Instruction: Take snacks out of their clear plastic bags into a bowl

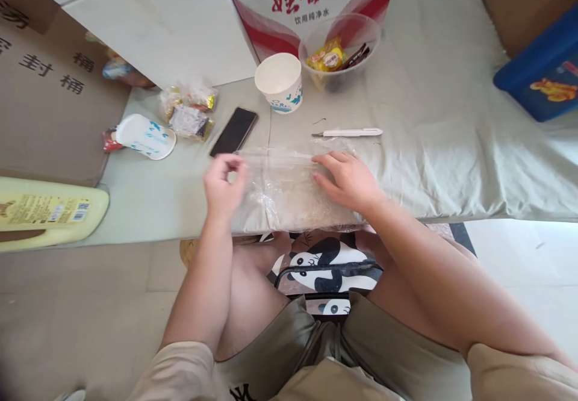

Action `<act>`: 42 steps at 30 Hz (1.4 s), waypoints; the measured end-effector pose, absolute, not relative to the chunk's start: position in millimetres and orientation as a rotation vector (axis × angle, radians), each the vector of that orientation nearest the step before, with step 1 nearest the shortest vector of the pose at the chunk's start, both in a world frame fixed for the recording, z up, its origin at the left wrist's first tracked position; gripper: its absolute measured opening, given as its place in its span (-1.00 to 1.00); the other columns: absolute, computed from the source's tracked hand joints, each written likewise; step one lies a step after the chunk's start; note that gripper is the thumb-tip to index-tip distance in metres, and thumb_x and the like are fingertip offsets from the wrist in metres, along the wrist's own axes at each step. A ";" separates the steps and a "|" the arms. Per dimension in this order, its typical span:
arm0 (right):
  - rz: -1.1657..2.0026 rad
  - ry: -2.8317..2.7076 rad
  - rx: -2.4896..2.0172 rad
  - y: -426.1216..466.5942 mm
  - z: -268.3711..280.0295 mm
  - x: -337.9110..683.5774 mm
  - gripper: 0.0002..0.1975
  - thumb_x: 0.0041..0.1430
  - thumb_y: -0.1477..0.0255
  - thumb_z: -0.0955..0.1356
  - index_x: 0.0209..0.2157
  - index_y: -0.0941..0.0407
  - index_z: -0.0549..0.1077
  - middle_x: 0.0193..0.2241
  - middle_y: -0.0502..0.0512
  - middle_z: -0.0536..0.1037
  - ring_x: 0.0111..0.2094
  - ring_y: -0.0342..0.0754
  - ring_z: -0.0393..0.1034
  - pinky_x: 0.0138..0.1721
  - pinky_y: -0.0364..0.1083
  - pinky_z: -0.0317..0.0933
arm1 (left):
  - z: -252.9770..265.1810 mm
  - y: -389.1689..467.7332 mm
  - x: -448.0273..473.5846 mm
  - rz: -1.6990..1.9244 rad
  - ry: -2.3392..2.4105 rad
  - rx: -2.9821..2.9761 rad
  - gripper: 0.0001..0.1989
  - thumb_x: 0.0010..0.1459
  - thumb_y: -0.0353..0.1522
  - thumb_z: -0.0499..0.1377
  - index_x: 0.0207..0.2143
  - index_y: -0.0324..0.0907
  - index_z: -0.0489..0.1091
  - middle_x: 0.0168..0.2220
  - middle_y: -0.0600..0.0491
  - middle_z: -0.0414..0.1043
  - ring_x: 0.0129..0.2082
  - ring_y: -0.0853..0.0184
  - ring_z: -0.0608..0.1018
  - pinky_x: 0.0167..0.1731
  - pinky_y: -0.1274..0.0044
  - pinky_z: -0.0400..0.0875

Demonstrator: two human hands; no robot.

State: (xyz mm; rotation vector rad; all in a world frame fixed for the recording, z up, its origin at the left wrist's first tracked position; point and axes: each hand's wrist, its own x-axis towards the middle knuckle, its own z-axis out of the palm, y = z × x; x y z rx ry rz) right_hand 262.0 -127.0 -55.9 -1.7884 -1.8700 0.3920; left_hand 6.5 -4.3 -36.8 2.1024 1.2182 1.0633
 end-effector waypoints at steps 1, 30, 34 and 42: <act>0.380 -1.860 -1.812 -125.3 -56.3 262.9 -0.59 0.33 0.29 0.24 0.12 0.09 0.50 0.02 0.28 0.58 0.03 0.27 0.47 0.06 0.27 0.33 | -36.1 -12.0 12.2 0.839 1.083 2.232 -0.85 0.15 -0.42 0.15 -0.22 -0.14 0.47 -0.22 0.02 0.57 -0.15 0.29 0.59 -0.01 0.42 0.49; 0.748 -1.537 -1.726 -136.4 -23.7 266.7 -0.94 0.29 0.36 0.30 -0.26 0.02 0.33 -0.53 -0.02 0.54 -0.57 -0.07 0.34 -0.42 -0.06 0.16 | -36.8 -3.1 8.1 0.722 1.106 2.058 -0.87 -0.05 -0.49 0.18 -0.40 -0.14 0.45 -0.36 0.07 0.56 -0.26 0.27 0.59 -0.15 0.42 0.48; 1.034 -1.311 -1.632 -138.5 -13.7 270.9 -0.86 0.27 0.29 0.38 -0.25 0.01 0.35 -0.65 -0.11 0.39 -0.64 -0.13 0.24 -0.54 -0.09 0.11 | -31.5 0.8 8.5 0.978 1.048 1.460 -0.92 -0.03 -0.41 0.17 -0.41 -0.11 0.34 -0.52 0.16 0.40 -0.51 0.40 0.54 -0.49 0.58 0.43; 1.598 -1.095 -1.346 -144.4 -10.5 291.1 -0.54 0.12 0.25 0.52 -0.03 0.02 0.32 -0.61 -0.18 0.44 -0.71 -0.25 0.13 -0.70 -0.17 -0.04 | -38.0 12.9 12.3 0.810 1.185 1.313 -0.87 0.08 -0.40 0.25 -0.38 -0.10 0.31 -0.65 0.23 0.32 -0.71 0.47 0.39 -0.68 0.67 0.29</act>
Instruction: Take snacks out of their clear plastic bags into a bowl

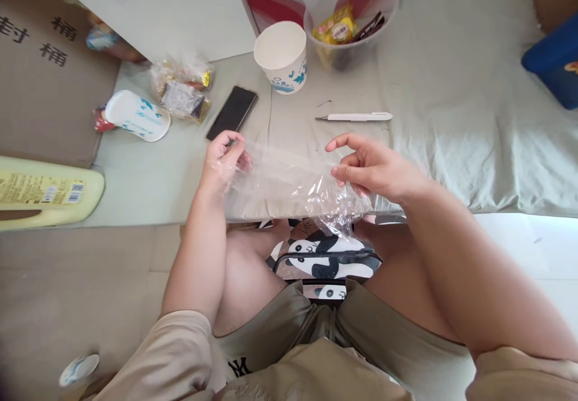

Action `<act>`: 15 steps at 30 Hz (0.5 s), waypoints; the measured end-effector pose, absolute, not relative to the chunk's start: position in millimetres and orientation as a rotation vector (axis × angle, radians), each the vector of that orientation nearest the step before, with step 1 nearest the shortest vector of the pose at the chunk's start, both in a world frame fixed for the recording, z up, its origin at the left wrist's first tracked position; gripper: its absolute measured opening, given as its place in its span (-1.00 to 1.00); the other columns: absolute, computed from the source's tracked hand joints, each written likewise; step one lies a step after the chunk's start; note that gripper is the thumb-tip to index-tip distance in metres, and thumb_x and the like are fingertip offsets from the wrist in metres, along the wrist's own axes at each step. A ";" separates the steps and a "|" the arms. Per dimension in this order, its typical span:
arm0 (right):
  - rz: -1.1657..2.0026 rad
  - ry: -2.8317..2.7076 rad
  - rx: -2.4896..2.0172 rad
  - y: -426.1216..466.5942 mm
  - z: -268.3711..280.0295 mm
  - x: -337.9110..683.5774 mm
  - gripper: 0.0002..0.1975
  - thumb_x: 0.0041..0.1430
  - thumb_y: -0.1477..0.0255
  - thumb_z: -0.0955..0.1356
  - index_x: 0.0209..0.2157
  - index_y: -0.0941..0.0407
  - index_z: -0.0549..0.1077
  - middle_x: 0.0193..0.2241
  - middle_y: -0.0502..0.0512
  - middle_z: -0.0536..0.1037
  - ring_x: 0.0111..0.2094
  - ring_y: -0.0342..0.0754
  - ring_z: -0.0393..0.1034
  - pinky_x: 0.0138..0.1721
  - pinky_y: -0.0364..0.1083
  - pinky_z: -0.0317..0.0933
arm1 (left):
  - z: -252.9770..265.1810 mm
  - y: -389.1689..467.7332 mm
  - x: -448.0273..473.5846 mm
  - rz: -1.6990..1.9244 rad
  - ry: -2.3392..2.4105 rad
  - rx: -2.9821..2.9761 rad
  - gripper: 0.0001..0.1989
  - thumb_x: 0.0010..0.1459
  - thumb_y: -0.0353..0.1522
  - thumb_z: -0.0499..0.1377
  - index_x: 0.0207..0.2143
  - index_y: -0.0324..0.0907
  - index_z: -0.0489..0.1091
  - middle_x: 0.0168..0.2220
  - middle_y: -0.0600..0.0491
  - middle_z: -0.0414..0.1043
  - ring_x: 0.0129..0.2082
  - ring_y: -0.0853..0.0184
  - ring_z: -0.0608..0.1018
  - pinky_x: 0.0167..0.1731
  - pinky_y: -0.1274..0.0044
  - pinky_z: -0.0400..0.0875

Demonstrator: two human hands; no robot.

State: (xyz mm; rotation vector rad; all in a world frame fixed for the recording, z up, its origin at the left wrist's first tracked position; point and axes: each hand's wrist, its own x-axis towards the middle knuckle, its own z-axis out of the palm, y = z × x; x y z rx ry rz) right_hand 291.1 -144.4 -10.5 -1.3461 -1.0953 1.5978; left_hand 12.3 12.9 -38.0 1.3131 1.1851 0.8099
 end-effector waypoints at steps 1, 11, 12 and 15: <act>1.690 -1.140 -1.310 -145.1 -10.6 295.7 -0.49 0.11 0.25 0.53 0.02 0.02 0.32 -0.62 -0.18 0.44 -0.70 -0.23 0.19 -0.68 -0.17 0.01 | -36.8 13.7 11.7 0.797 1.149 1.286 -0.88 0.10 -0.40 0.24 -0.36 -0.09 0.32 -0.68 0.24 0.28 -0.70 0.47 0.40 -0.64 0.66 0.34; 1.922 -1.451 -1.309 -143.2 -13.0 304.9 -0.49 0.18 0.05 0.45 0.06 0.02 0.50 -0.40 0.04 0.62 -0.41 -0.05 0.49 -0.36 -0.05 0.35 | -29.8 13.3 13.9 0.538 1.062 1.164 -0.94 0.13 -0.36 0.20 -0.36 -0.16 0.39 -0.51 0.14 0.46 -0.70 0.54 0.39 -0.70 0.68 0.22; 1.859 -1.491 -1.346 -141.9 -12.7 303.4 -0.53 0.20 0.00 0.43 -0.03 0.04 0.55 -0.34 0.09 0.63 -0.36 -0.03 0.50 -0.30 -0.03 0.37 | -31.0 12.9 14.5 0.538 1.040 1.143 -0.89 0.14 -0.31 0.20 -0.37 -0.17 0.40 -0.47 0.10 0.49 -0.61 0.49 0.49 -0.62 0.66 0.34; 1.715 -1.619 -1.378 -138.6 -13.4 300.2 -0.51 0.22 -0.08 0.37 -0.25 0.08 0.59 -0.30 0.12 0.61 -0.30 -0.02 0.46 -0.23 -0.02 0.36 | -31.2 11.2 14.0 0.526 0.973 1.094 -0.72 0.11 -0.14 0.25 -0.33 -0.18 0.43 -0.36 0.02 0.56 -0.34 0.30 0.66 -0.40 0.53 0.56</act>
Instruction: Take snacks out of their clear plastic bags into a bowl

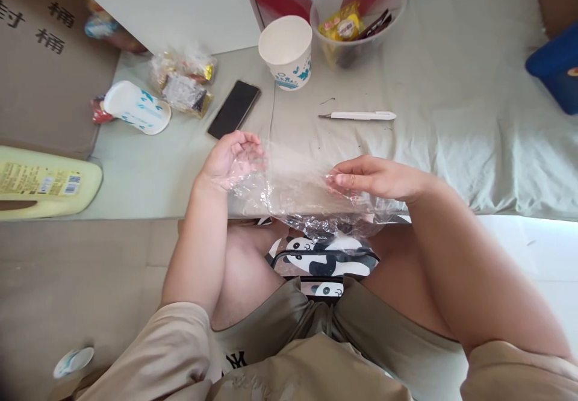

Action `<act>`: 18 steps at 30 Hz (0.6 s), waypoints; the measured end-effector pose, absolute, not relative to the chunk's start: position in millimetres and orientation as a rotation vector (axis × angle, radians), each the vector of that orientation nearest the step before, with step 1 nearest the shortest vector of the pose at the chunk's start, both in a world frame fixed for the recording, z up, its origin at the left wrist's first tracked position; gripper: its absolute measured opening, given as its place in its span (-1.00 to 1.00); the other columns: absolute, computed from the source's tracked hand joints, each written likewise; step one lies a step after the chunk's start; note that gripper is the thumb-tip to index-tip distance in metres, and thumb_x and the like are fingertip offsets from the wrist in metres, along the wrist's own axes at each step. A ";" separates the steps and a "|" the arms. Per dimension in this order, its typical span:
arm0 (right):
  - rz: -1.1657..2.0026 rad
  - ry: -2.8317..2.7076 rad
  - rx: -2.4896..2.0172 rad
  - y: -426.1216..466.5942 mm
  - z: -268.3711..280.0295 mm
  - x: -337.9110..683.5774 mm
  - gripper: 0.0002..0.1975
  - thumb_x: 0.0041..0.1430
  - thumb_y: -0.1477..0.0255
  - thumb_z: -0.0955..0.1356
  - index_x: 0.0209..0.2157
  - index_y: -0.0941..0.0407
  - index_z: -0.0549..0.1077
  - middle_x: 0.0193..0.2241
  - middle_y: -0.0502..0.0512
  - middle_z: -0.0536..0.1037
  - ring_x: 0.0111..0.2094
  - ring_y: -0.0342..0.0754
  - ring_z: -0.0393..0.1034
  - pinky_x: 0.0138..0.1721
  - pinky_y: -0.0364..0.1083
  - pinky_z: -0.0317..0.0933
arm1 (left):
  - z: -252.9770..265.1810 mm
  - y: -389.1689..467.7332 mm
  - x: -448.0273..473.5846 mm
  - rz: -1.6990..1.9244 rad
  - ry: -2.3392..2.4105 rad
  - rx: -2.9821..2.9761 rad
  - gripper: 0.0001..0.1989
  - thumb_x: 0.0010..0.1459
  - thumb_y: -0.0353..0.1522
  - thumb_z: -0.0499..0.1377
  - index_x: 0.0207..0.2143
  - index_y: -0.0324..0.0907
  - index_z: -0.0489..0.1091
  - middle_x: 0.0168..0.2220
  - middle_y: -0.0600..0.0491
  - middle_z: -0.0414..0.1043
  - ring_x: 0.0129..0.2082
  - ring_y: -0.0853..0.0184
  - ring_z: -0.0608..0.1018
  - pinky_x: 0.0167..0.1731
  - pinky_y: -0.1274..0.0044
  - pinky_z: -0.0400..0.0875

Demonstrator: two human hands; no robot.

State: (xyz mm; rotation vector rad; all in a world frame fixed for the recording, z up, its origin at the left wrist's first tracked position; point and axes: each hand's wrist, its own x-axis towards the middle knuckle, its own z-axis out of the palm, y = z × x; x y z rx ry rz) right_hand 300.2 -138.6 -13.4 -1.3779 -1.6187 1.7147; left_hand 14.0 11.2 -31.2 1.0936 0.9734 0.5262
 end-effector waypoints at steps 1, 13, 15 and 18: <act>1.698 -1.647 -1.372 -137.9 -14.7 299.6 -0.50 0.21 -0.09 0.37 -0.28 0.07 0.59 -0.32 0.11 0.60 -0.31 -0.03 0.44 -0.25 -0.02 0.35 | -30.4 10.6 13.2 0.506 0.944 1.104 -0.68 0.03 -0.13 0.31 -0.29 -0.17 0.43 -0.31 0.01 0.57 -0.30 0.26 0.67 -0.40 0.51 0.57; 1.637 -1.282 -1.161 -129.4 -25.7 282.5 -0.28 0.04 -0.07 0.50 0.14 0.03 0.48 0.10 0.23 0.56 0.02 0.14 0.53 0.00 0.11 0.44 | -27.7 -2.2 24.2 0.271 0.606 1.264 -0.29 -0.23 -0.29 0.42 0.08 0.00 0.44 0.09 -0.12 0.53 -0.41 0.24 0.68 -0.75 0.63 0.28; 1.804 -1.331 -1.090 -129.6 -22.0 276.0 -0.29 0.07 -0.15 0.43 0.07 0.09 0.54 -0.06 0.23 0.65 -0.08 0.13 0.58 -0.05 0.12 0.45 | -26.9 -2.1 27.9 0.314 0.649 1.285 -0.27 -0.20 -0.30 0.43 0.11 0.04 0.40 0.04 -0.09 0.55 -0.41 0.24 0.68 -0.73 0.64 0.30; 1.805 -1.386 -1.090 -131.3 -17.6 267.4 -0.45 0.13 -0.06 0.44 -0.05 0.08 0.61 -0.21 0.14 0.69 -0.20 0.05 0.58 -0.14 0.04 0.45 | -26.2 -0.2 33.1 0.389 0.759 1.318 -0.34 -0.13 -0.33 0.42 0.09 0.03 0.40 -0.04 -0.04 0.57 -0.40 0.25 0.69 -0.69 0.64 0.34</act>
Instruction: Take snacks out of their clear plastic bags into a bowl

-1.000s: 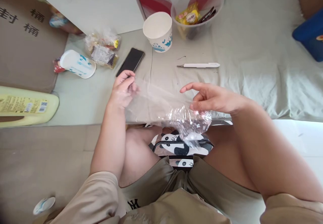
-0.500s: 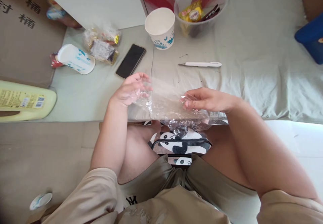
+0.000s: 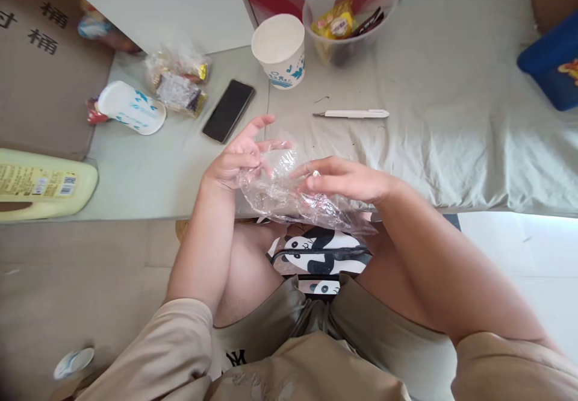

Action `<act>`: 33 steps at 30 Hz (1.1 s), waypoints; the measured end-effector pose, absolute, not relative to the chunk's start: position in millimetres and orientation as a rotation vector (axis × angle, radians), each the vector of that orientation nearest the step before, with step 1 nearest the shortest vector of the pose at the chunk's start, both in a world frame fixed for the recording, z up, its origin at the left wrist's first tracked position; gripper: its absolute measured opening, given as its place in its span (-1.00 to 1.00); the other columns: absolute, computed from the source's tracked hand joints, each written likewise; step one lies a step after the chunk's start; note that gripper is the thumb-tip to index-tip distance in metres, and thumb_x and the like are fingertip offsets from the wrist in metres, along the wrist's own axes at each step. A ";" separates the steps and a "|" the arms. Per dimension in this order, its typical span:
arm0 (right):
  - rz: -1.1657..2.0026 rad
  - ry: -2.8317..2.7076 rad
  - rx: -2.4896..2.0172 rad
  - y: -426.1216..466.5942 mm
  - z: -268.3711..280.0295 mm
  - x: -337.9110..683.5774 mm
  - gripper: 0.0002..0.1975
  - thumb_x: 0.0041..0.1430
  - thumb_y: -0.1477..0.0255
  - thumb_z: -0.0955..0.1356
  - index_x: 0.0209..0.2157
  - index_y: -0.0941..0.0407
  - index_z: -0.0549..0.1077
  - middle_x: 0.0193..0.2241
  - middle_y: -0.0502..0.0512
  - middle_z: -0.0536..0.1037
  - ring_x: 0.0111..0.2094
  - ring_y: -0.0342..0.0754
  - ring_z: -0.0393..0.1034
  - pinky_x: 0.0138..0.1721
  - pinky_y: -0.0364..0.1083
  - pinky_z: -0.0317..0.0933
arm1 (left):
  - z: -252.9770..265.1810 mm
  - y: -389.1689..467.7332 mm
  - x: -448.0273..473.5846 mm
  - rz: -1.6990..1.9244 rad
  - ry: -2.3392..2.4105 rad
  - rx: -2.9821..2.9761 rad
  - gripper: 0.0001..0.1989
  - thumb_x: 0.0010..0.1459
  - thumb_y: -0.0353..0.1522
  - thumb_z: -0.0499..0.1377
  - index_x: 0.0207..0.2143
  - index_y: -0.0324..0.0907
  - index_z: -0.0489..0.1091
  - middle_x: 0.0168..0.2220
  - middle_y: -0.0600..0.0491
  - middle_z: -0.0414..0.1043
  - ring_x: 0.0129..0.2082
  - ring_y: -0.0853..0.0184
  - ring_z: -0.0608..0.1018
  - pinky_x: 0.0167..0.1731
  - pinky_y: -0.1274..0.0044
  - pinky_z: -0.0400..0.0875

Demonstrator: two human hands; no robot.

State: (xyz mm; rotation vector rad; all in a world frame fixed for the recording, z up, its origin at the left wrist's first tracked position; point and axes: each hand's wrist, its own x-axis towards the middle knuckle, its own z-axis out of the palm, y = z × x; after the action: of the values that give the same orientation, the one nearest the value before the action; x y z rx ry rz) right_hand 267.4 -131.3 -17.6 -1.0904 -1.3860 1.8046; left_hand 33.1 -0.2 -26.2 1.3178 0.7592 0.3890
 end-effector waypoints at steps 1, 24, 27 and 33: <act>1.781 -1.402 -1.136 -131.9 -17.0 265.1 -0.55 0.14 0.03 0.46 -0.11 0.07 0.63 -0.24 0.10 0.69 -0.23 0.02 0.58 -0.17 0.00 0.45 | -26.7 0.7 35.1 0.405 0.790 1.314 -0.37 -0.10 -0.32 0.42 0.08 0.01 0.40 -0.07 -0.03 0.57 -0.40 0.25 0.69 -0.67 0.64 0.37; 1.304 -0.965 -1.478 -113.4 -32.2 262.3 -0.69 0.28 0.14 0.38 -0.08 0.04 0.46 -0.70 -0.14 0.35 -0.71 -0.16 0.20 -0.64 -0.13 0.07 | -43.2 -12.7 67.9 0.425 0.866 1.284 -0.79 0.11 -0.27 0.29 -0.31 -0.12 0.31 -0.56 0.11 0.52 -0.65 0.32 0.57 -0.59 0.52 0.46; 1.287 -1.021 -1.425 -114.1 -31.9 264.1 -0.65 0.26 0.26 0.38 0.07 -0.03 0.41 -0.60 -0.13 0.43 -0.67 -0.16 0.23 -0.60 -0.11 0.16 | -38.5 -12.3 63.3 0.437 0.870 1.268 -0.76 0.12 -0.27 0.27 -0.17 -0.11 0.37 -0.56 0.14 0.53 -0.65 0.32 0.58 -0.61 0.55 0.46; 0.984 -1.110 -1.472 -118.2 -32.5 265.3 -0.82 0.28 0.28 0.31 -0.24 0.00 0.54 -0.16 0.08 0.51 -0.56 -0.21 0.25 -0.53 -0.07 0.23 | -37.8 -4.8 56.4 0.472 0.844 1.175 -0.79 0.14 -0.21 0.25 -0.23 -0.09 0.39 -0.52 0.14 0.54 -0.57 0.31 0.63 -0.61 0.55 0.50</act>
State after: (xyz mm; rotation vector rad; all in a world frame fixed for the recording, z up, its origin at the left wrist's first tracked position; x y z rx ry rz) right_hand 265.3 -118.2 -32.5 -1.4716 -1.1103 0.9836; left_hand 56.4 -4.8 -37.8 1.1755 0.8443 0.4720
